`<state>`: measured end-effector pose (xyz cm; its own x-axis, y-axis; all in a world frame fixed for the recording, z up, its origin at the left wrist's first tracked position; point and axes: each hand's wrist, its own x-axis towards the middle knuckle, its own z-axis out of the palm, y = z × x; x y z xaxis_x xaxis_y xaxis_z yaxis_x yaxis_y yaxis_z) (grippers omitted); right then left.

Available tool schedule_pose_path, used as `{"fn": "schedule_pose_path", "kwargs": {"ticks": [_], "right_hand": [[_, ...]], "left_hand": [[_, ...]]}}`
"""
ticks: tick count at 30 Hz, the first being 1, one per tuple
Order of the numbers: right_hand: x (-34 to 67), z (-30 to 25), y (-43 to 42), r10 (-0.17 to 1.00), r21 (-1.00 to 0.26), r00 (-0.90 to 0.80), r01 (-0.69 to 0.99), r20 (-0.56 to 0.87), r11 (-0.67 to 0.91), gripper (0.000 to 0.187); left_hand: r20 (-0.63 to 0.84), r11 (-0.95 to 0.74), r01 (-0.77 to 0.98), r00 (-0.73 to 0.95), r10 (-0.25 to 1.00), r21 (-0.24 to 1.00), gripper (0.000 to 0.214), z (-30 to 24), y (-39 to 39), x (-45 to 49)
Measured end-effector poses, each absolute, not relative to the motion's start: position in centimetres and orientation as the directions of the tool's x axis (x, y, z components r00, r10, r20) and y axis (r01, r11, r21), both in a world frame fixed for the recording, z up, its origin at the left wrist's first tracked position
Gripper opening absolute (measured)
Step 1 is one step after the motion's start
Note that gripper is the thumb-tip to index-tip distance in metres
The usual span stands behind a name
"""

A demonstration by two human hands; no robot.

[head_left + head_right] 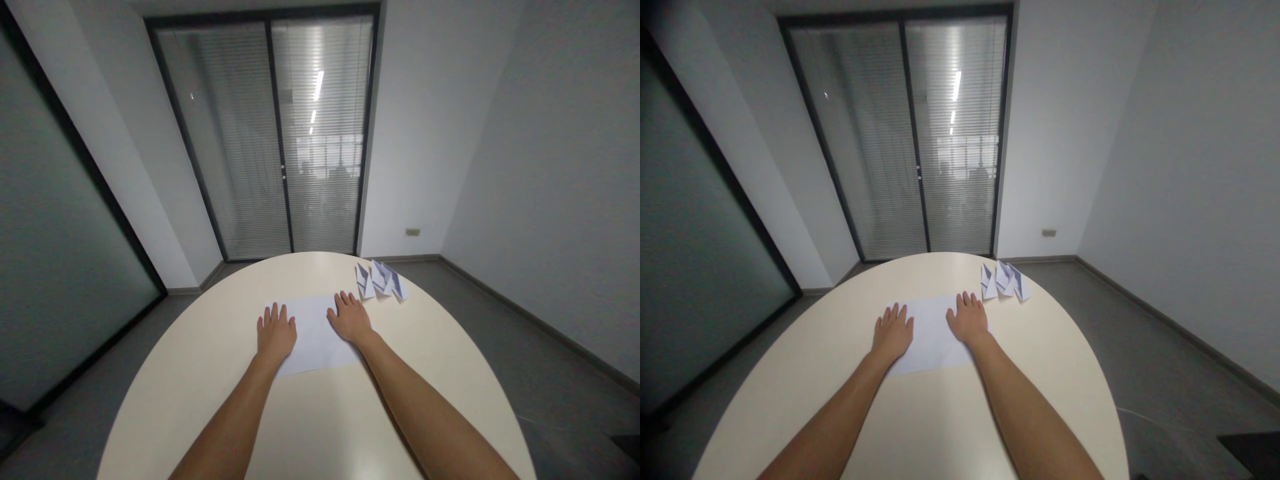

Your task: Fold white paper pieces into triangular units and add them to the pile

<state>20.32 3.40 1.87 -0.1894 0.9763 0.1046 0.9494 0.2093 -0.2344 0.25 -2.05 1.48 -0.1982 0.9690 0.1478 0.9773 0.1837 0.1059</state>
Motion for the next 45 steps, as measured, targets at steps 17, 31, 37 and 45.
{"fn": "schedule_pose_path", "kwargs": {"ticks": [17, 31, 37, 45], "right_hand": [[18.1, 2.9, 1.4, 0.808, -0.342, -0.579, 0.741, 0.111, 0.578, 0.060], [19.4, 3.4, 1.9, 0.898, -0.306, -0.402, 0.845, 0.178, 0.439, 0.047], [18.0, 3.5, 0.9, 0.836, -0.338, -0.533, 0.769, 0.129, 0.542, 0.057], [19.8, 2.4, 2.8, 0.942, -0.297, -0.329, 0.894, 0.069, 0.335, 0.067]], "left_hand": [[0.131, -0.007, 0.991, -0.012, 0.991, 0.136, 0.051, 2.5, -1.7, 1.0], [0.154, -0.063, 0.986, 0.039, 0.987, 0.156, 0.052, 1.9, -2.4, 1.7], [0.158, -0.047, 0.987, 0.023, 0.987, 0.154, 0.052, 2.3, -2.0, 1.5], [0.120, 0.026, 0.992, -0.041, 0.992, 0.125, 0.058, 1.5, -1.6, -0.1]]}}
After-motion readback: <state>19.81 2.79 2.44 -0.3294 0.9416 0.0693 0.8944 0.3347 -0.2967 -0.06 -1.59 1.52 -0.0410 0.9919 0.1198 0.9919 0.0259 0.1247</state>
